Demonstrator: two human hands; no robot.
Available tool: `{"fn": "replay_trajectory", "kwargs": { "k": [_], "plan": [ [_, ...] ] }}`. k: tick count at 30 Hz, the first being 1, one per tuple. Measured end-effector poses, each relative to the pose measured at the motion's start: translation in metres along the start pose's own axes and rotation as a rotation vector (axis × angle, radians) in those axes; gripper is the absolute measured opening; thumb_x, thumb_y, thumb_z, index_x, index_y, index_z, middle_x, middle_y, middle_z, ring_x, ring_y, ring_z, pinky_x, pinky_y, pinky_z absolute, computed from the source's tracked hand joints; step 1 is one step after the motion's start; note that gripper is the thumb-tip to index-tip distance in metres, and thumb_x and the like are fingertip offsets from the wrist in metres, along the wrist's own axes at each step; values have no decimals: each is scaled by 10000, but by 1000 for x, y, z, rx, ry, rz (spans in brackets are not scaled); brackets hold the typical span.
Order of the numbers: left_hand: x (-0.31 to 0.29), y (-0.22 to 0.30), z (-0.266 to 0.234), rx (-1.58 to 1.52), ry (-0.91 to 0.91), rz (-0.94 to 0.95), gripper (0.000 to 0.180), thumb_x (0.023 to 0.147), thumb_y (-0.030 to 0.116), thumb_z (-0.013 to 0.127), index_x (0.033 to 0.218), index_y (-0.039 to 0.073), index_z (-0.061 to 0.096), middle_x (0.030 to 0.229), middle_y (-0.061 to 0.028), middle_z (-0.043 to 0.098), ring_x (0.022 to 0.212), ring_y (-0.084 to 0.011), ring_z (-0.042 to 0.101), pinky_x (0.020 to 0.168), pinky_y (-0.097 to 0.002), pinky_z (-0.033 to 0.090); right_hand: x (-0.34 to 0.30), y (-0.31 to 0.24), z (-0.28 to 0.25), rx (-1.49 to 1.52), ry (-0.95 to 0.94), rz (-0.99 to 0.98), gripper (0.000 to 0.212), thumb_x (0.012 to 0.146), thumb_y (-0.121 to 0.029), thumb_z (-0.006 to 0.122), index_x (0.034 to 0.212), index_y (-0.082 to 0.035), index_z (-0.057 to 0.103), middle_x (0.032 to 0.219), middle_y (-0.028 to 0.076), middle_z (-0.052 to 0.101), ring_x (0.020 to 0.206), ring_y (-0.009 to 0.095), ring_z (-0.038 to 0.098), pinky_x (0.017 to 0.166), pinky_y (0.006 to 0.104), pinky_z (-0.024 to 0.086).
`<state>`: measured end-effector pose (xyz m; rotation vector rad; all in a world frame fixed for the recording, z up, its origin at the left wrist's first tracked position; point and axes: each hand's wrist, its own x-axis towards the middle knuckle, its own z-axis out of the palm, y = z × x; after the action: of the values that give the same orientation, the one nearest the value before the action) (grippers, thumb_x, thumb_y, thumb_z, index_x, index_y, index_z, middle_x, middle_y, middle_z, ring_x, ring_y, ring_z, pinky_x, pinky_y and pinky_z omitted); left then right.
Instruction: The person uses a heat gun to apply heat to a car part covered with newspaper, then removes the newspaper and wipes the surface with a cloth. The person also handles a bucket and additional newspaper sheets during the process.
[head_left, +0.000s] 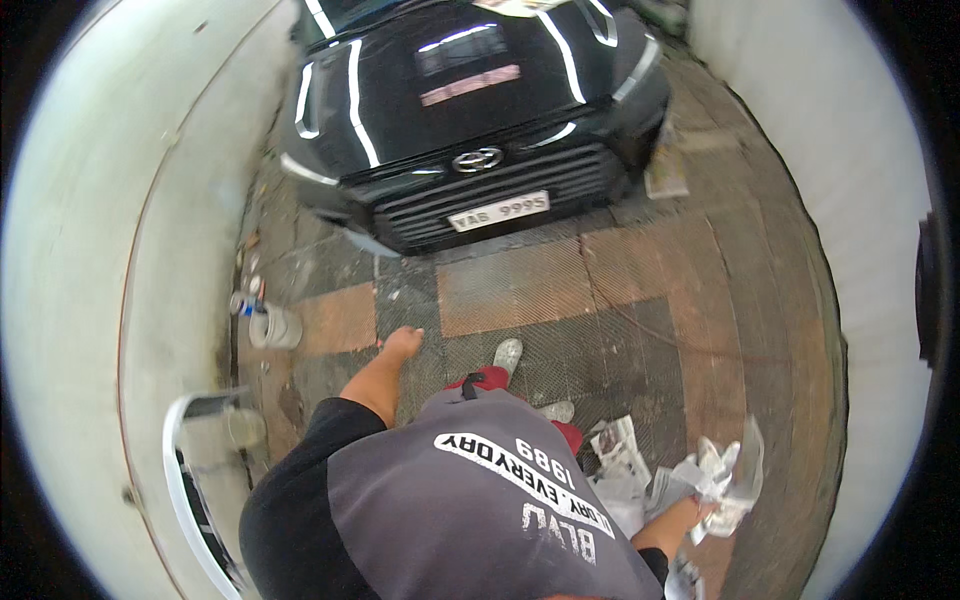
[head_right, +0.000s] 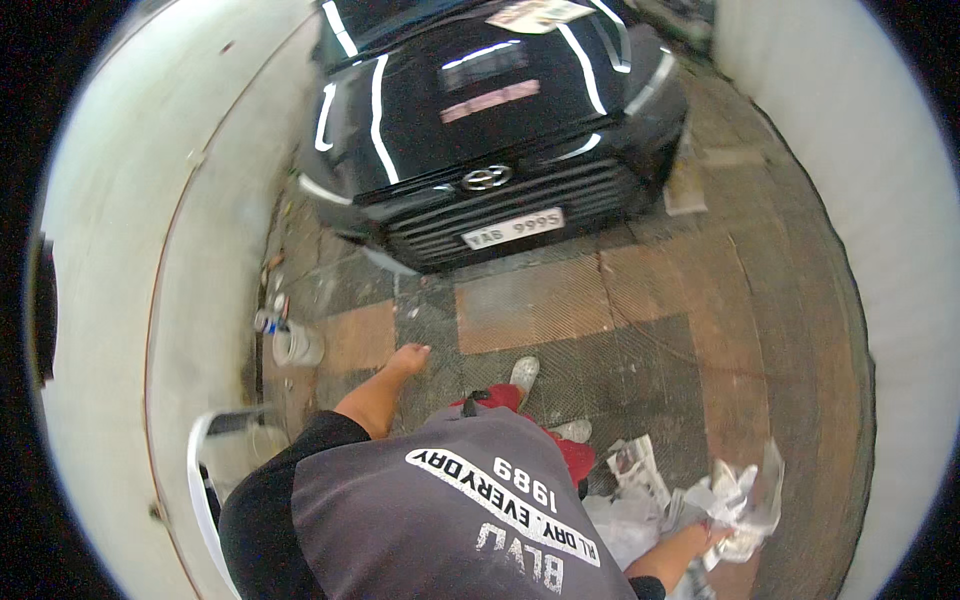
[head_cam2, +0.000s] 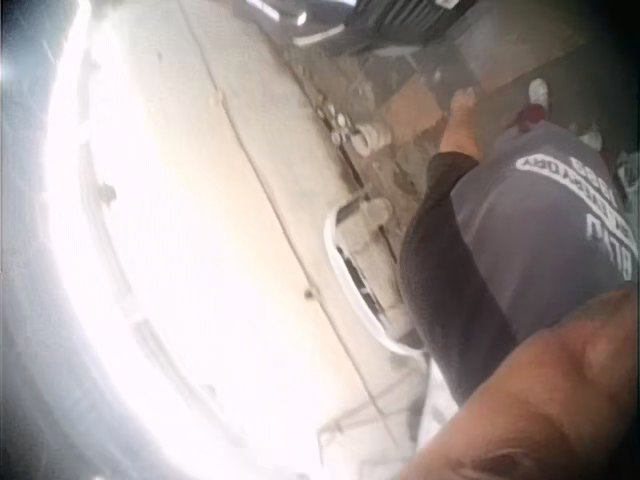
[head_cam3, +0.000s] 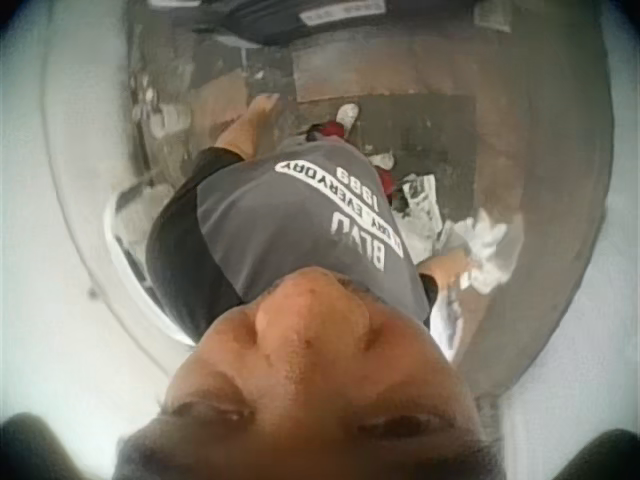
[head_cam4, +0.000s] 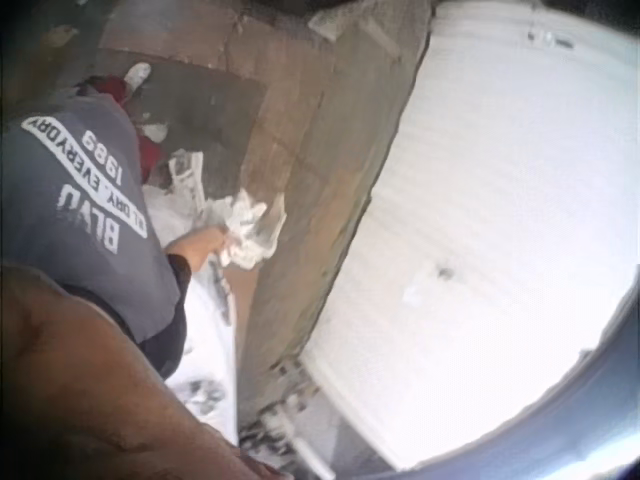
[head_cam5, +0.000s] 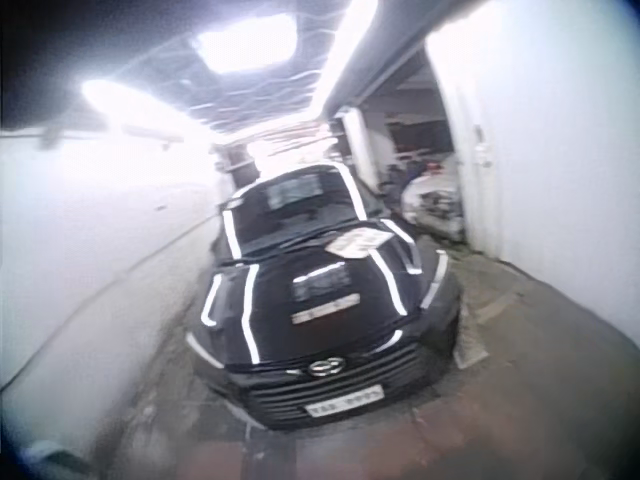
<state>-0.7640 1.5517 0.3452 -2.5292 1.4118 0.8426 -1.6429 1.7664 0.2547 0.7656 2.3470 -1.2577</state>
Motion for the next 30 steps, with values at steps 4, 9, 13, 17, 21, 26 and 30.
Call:
{"fn": "replay_trajectory", "kwargs": {
  "k": [4, 9, 13, 17, 21, 26, 30],
  "plan": [
    [-57, -75, 33, -154, -80, -136, 592, 1067, 497, 481, 1317, 16, 717, 1409, -235, 664, 1369, -406, 584, 1151, -497, 440, 39, -23, -6, 109, 101, 156, 522, 1006, -577, 607, 1232, -118, 710, 1212, 105, 742, 932, 317, 743, 792, 403, 618],
    [-126, -130, 121, -155, -226, -92, 613, 1067, 514, 458, 1276, 13, 742, 1392, -241, 670, 1346, -409, 599, 1125, -503, 458, -17, 39, 52, -358, -256, -116, 665, 958, -579, 679, 1343, -43, 603, 1174, 163, 705, 750, 303, 671, 597, 427, 544],
    [-90, -125, 156, -126, -368, 167, 653, 1079, 561, 447, 1327, 14, 706, 1404, -238, 665, 1346, -418, 597, 1128, -499, 459, -106, 97, 165, -755, -923, -598, 726, 908, -427, 788, 1400, 53, 556, 1222, 236, 687, 849, 305, 697, 552, 408, 551],
    [-128, -195, 181, -365, -326, 66, 643, 1081, 561, 481, 1376, 23, 674, 1395, -230, 675, 1323, -408, 618, 1120, -491, 474, -350, 149, 174, -1083, -1256, -1022, 526, 954, -312, 776, 1302, 52, 625, 873, 140, 664, 662, 260, 649, 616, 409, 539],
    [-81, -200, 141, -699, -245, -64, 616, 1064, 544, 487, 1379, 51, 680, 1455, -198, 635, 1371, -393, 575, 1141, -472, 459, -416, 162, 242, -1040, -1255, -1436, 576, 945, -336, 790, 1336, 53, 623, 1004, 168, 722, 753, 247, 694, 690, 390, 574],
    [-47, -302, 137, -1042, -124, -399, 541, 1058, 476, 560, 1383, 59, 677, 1395, -183, 684, 1343, -356, 613, 1139, -456, 467, -544, 188, 256, -1362, -1217, -1292, 639, 928, -356, 808, 1375, 46, 592, 990, 174, 746, 754, 228, 693, 698, 390, 584],
    [-33, -386, 126, -1160, 56, -655, 523, 1053, 457, 588, 1387, 64, 676, 1386, -185, 695, 1327, -350, 633, 1137, -457, 468, -623, 224, 276, -1454, -1184, -1213, 580, 928, -358, 804, 1322, 31, 629, 835, 136, 708, 636, 211, 658, 593, 379, 555]
  ]
}}
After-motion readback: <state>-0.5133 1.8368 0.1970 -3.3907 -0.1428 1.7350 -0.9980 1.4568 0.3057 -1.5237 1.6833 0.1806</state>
